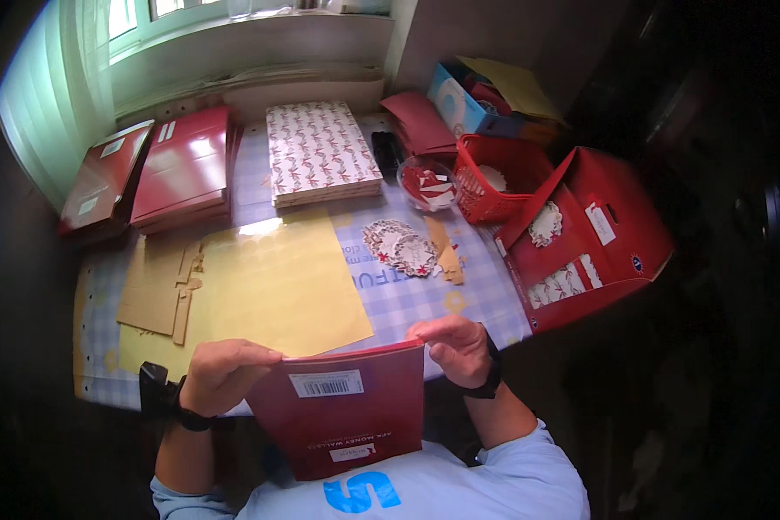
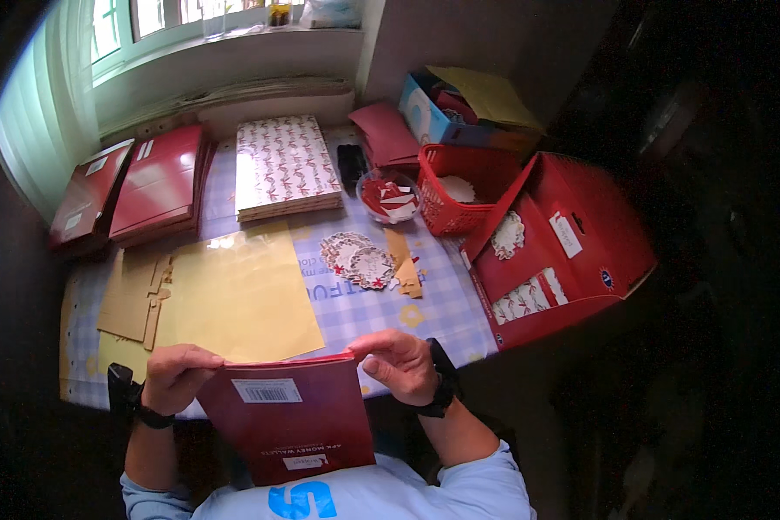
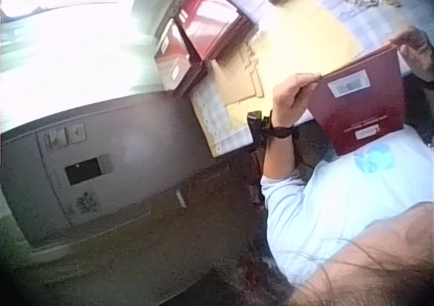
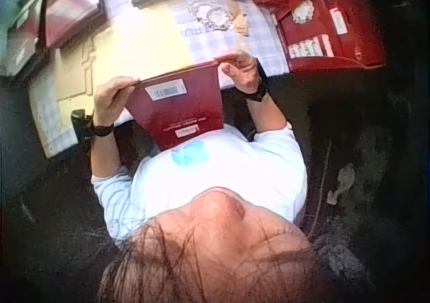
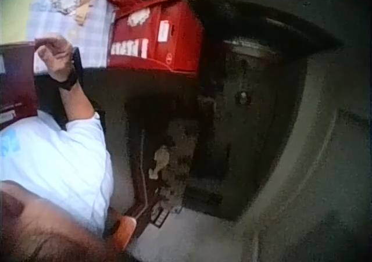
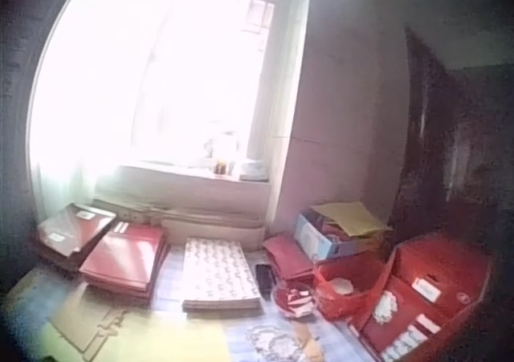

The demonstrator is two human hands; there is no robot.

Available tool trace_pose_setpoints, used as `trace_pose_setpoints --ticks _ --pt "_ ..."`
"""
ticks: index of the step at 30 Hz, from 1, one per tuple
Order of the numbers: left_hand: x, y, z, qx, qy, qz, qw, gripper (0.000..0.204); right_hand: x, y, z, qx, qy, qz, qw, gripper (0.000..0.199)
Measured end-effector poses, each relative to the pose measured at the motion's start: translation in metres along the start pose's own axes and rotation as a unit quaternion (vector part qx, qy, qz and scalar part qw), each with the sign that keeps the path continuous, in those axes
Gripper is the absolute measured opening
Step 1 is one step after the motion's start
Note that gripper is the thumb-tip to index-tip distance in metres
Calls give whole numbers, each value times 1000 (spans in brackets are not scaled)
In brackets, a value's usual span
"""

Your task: Assembling red paper money wallets by folding them and applying stickers.

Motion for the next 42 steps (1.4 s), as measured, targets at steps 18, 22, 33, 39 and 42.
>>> trace_pose_setpoints --ticks 18,22,33,39,42 --pt "-4 7 -10 -39 -19 23 999 18 -13 17 12 -47 207 101 972 21" --pt "-2 5 -11 -20 -11 23 999 17 -14 20 25 -24 13 75 997 20" --pt "-14 -21 19 21 -367 2 930 69 -3 9 22 20 -125 -5 992 24" --pt "-30 -27 15 52 -357 9 933 58 3 4 16 -34 -134 -61 989 20" --pt "-27 -20 11 59 -309 -1 949 50 6 1 11 -55 -128 -97 986 19"
Point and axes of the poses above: each hand's wrist, its own y-axis towards the middle knuckle, its own x-axis out of the back of the hand, z = x × y, the point moved 6 cm from there along y, towards the middle knuckle, and after that the axes turned 6 degrees about z, right-handed, at the moved point
